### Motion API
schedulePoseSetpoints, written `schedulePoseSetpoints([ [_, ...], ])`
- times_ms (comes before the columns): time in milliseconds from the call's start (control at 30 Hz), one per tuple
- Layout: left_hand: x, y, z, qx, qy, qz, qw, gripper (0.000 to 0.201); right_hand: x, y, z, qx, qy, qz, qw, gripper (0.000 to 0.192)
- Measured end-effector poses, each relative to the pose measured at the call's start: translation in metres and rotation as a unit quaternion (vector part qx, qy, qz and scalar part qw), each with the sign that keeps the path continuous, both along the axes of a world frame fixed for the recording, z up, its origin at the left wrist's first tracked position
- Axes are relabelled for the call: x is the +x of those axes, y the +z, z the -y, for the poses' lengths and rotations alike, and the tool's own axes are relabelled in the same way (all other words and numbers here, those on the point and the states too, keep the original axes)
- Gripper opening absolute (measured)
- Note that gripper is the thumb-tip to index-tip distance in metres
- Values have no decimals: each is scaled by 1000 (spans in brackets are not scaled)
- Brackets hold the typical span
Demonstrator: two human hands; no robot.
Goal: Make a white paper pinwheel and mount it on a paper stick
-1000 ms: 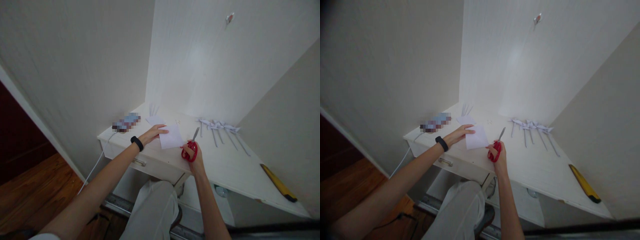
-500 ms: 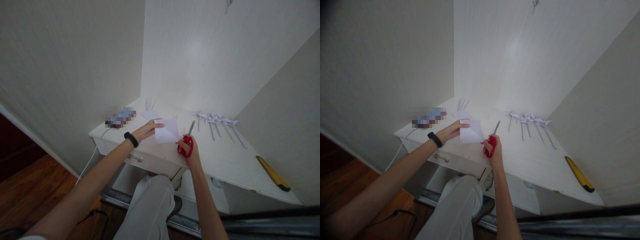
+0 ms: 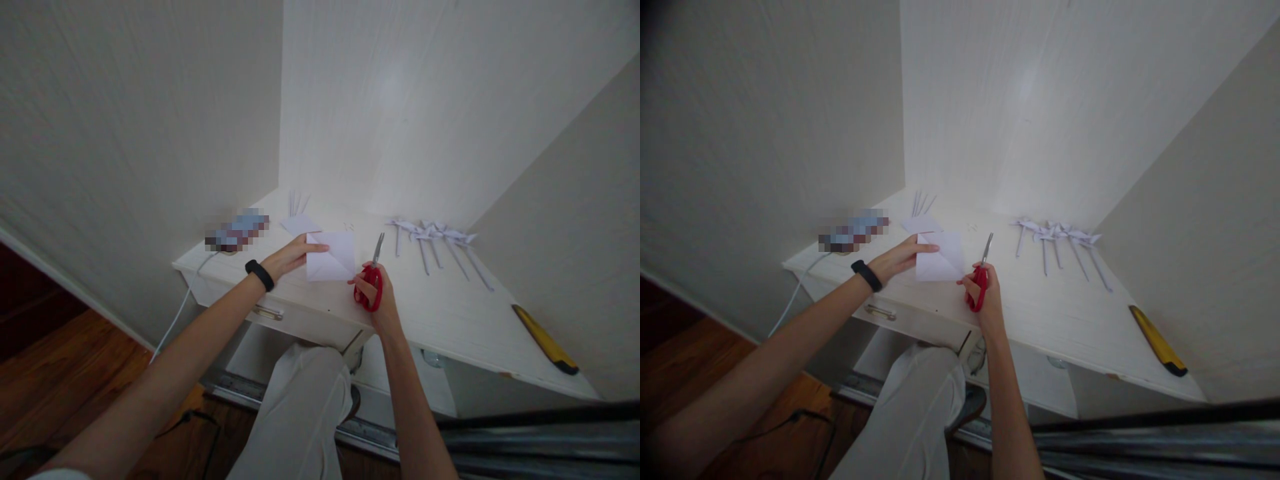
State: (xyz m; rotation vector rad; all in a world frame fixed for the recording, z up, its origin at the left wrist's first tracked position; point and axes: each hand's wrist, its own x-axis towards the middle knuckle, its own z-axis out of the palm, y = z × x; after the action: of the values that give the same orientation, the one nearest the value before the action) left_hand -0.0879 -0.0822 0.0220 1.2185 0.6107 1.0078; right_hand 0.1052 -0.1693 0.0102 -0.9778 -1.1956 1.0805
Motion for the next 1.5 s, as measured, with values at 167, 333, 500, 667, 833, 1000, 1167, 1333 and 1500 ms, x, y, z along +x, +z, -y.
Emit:
schedulePoseSetpoints([
  [167,-1,-3,-1,-11,-5,6,1000,44,0,-1,0,-5,5,2,1000,30],
  [333,-1,-4,-1,-21,8,-3,1000,44,1,-2,0,3,11,8,1000,30],
  [500,1,1,2,-15,-17,1,1000,50,1,-1,0,-7,11,13,1000,31],
  [667,2,2,4,-5,-26,9,1000,52,1,-4,-2,-4,9,11,1000,33],
  [833,-1,2,6,-17,-56,-22,998,54,0,-3,0,-4,-6,0,1000,31],
  [1000,-3,8,12,-13,-32,-49,998,48,0,-1,2,2,-30,-24,999,26],
  [1167,-2,4,5,-8,-1,-40,999,48,0,-1,2,-10,-42,-55,998,24],
  [1333,-2,-6,-4,-1,5,-20,1000,50,0,-1,3,-21,-48,-68,996,23],
  [1500,-3,-6,-3,-3,2,-41,999,49,1,-2,2,-22,-70,-70,995,22],
])
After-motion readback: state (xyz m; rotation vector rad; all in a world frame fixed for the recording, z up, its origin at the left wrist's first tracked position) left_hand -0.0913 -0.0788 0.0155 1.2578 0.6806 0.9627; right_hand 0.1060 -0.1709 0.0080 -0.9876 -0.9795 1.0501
